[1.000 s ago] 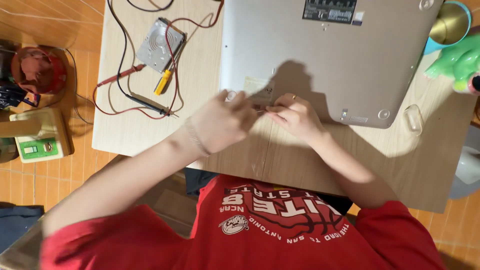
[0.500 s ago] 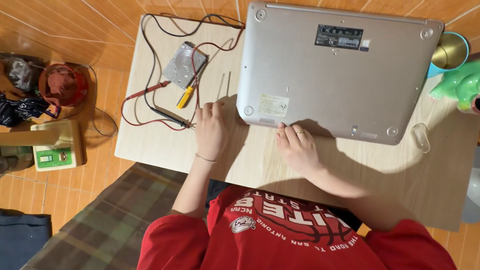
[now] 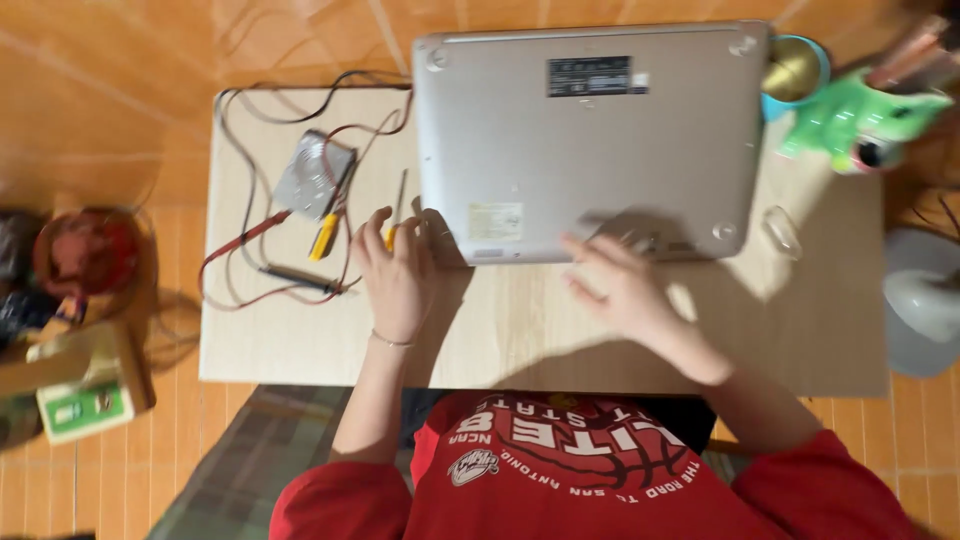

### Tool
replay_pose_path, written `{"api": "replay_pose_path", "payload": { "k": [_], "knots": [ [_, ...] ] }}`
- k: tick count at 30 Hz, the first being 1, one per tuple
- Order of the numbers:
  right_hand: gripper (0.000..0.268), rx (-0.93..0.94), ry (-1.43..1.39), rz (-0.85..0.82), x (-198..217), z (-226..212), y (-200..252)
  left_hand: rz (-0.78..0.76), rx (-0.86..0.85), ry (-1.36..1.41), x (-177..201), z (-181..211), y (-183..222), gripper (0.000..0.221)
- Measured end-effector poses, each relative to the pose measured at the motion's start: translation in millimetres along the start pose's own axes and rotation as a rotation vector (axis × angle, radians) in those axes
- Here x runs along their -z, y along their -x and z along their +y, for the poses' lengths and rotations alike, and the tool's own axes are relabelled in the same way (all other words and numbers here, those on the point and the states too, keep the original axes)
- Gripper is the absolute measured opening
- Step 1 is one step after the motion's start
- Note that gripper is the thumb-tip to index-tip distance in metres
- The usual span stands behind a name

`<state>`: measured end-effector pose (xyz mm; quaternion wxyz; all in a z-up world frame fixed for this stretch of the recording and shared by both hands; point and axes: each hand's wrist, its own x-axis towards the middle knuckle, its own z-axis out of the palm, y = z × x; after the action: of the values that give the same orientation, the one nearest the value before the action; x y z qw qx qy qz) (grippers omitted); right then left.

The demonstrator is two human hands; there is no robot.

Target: Measure the laptop dimensions and perform a keyboard key repair.

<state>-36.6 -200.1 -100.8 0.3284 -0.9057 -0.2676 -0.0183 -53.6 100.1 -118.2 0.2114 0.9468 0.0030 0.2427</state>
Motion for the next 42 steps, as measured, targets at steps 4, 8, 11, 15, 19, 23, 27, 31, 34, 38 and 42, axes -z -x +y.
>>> {"api": "replay_pose_path", "payload": {
  "k": [4, 8, 11, 15, 19, 23, 27, 31, 34, 38, 42],
  "knots": [
    [0.035, -0.013, 0.138, 0.283, 106.2, 38.8, 3.8, -0.003, -0.075, 0.109, -1.0, 19.2, -12.7, 0.029],
    [0.015, -0.069, 0.135, 0.590, 182.9, 144.2, 20.9, -0.028, -0.227, 0.166, -19.9, 33.9, -21.5, 0.029],
    [0.025, -0.004, 0.346, 0.700, 218.1, 201.6, 19.9, -0.035, -0.349, 0.214, -34.3, 46.5, -22.8, 0.028],
    [0.038, 0.121, 0.548, 0.576, 249.2, 268.2, 16.2, -0.057, -0.498, 0.293, -44.3, 52.8, -20.2, 0.022],
    [0.032, 0.074, 0.816, 0.522, 260.0, 262.3, -8.6, -0.065, -0.558, 0.308, -51.3, 47.5, -16.6, 0.021],
    [0.038, -0.033, 1.227, 0.550, 249.5, 288.8, -18.6, -0.065, -0.501, 0.328, -53.2, 45.5, -17.7, 0.025],
    [0.040, 0.017, 1.235, 0.562, 238.3, 326.7, -19.5, -0.035, -0.443, 0.367, -52.9, 45.1, -20.4, 0.030],
    [0.029, 0.020, 1.372, 0.640, 236.0, 334.3, -45.0, -0.048, -0.435, 0.383, -53.1, 43.6, -20.0, 0.032],
    [0.005, 0.016, 1.378, 0.632, 235.7, 373.3, -41.4, -0.053, -0.430, 0.390, -54.0, 41.5, -19.0, 0.033],
    [0.009, 0.022, 1.508, 0.644, 244.0, 369.7, -39.0, -0.038, -0.416, 0.409, -54.7, 39.3, -19.6, 0.031],
    [0.007, 0.010, 1.495, 0.730, 249.6, 380.2, -27.7, -0.049, -0.421, 0.436, -52.4, 40.0, -21.6, 0.030]
  ]
}}
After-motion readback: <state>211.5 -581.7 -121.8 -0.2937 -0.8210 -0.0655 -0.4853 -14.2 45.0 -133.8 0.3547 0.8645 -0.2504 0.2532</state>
